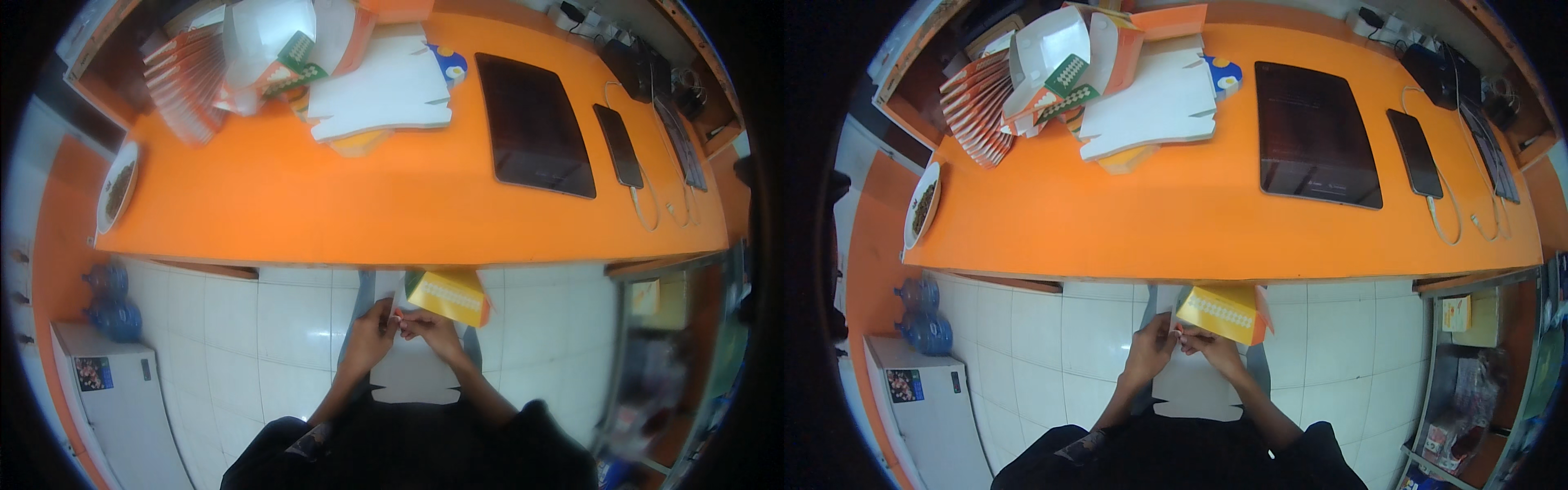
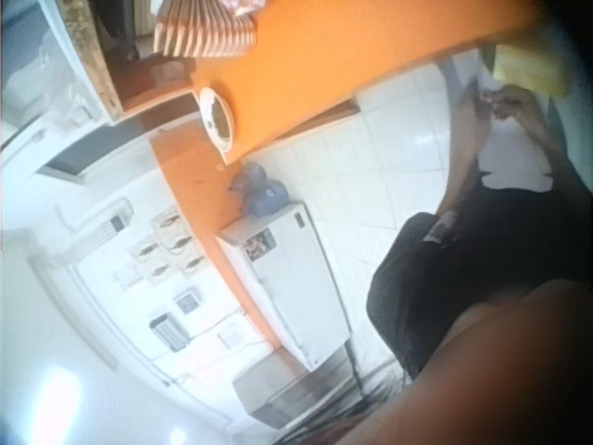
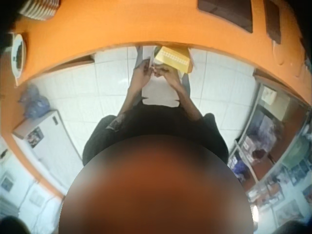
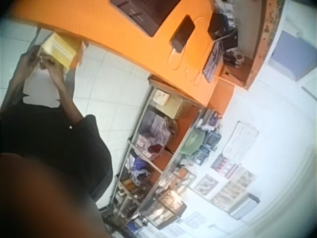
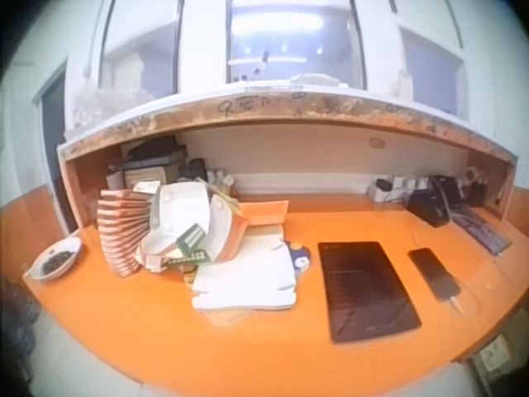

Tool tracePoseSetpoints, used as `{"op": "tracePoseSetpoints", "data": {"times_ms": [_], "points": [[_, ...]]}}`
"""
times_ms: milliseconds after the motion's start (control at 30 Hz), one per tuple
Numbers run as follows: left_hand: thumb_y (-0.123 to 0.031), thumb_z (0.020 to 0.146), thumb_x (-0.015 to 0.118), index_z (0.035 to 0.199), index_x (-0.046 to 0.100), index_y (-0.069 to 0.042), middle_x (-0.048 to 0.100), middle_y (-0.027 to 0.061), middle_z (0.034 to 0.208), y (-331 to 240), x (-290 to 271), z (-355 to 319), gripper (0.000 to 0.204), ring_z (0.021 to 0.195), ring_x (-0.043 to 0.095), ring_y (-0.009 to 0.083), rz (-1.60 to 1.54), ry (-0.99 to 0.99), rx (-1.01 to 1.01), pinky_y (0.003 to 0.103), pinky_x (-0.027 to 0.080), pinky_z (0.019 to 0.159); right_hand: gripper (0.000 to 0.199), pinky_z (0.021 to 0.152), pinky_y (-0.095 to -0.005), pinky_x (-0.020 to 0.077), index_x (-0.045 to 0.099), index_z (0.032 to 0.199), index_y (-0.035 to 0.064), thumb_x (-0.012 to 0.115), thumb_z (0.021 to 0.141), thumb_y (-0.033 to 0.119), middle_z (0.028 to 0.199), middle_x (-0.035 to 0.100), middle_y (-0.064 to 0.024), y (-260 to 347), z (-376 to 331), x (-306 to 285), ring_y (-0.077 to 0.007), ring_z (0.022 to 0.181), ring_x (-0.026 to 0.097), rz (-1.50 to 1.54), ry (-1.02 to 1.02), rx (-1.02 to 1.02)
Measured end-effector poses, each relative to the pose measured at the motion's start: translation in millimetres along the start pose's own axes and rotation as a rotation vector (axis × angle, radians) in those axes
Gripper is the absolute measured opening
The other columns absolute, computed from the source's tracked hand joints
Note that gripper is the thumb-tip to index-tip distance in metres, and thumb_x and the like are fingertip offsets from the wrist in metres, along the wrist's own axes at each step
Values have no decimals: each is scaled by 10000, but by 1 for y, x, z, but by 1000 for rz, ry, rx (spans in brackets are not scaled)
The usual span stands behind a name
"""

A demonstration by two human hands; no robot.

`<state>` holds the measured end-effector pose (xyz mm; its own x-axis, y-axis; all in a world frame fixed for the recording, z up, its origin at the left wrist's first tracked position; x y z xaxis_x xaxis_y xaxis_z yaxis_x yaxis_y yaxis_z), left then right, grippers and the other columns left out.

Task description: The person assembles small paper boxes by folding flat sheets and securing them with adhesive strips. They repeatedly pick up flat paper, fold the sides, and apply tape to form small rectangular boxes, placing finished units on the counter.

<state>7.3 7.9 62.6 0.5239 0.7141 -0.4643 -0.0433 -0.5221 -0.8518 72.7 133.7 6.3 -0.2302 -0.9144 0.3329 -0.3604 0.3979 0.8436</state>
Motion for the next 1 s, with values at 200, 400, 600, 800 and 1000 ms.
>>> {"op": "tracePoseSetpoints", "data": {"times_ms": [200,400,600,800,1000], "points": [[-40,865,605,1040,579,5,668,164,890,6,1,3,183,843,679,243,-66,-13,42,331,548,761,199,679,-253,517,651,1028,-38,640,875,88,873,664,-94,0,-2,0,-148,759,636,-5,-38,-20],[-19,857,609,1002,588,13,665,152,894,4,-2,1,150,857,670,223,-167,34,45,326,541,738,181,647,-246,500,672,992,-15,663,860,107,813,651,-72,7,-7,4,-129,712,607,-16,-44,-3],[-1,859,607,959,586,14,661,124,860,-10,-3,-6,103,844,658,181,-145,37,115,311,550,724,202,582,-235,483,650,984,1,684,845,143,792,636,-53,14,-15,7,-120,660,594,-10,-58,-111],[12,867,581,1028,601,22,662,155,888,-10,1,-9,162,835,678,229,-182,-50,175,299,543,700,170,607,-262,509,626,950,-22,669,853,111,788,629,-72,11,-9,2,-147,674,608,35,-98,-47],[0,868,592,1050,606,23,661,154,894,3,0,-6,184,856,665,196,-132,67,123,295,537,731,136,636,-271,522,639,928,-26,656,856,89,790,643,-99,8,-1,0,-153,699,626,-43,-11,-44]]}}
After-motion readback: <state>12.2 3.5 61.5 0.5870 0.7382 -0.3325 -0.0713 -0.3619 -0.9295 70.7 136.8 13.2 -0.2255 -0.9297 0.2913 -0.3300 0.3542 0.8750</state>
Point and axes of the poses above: each hand's wrist, its own z-axis towards the middle knuckle, its own x-axis out of the palm, y = z × x, the point moved 5 cm from there along z, towards the middle knuckle
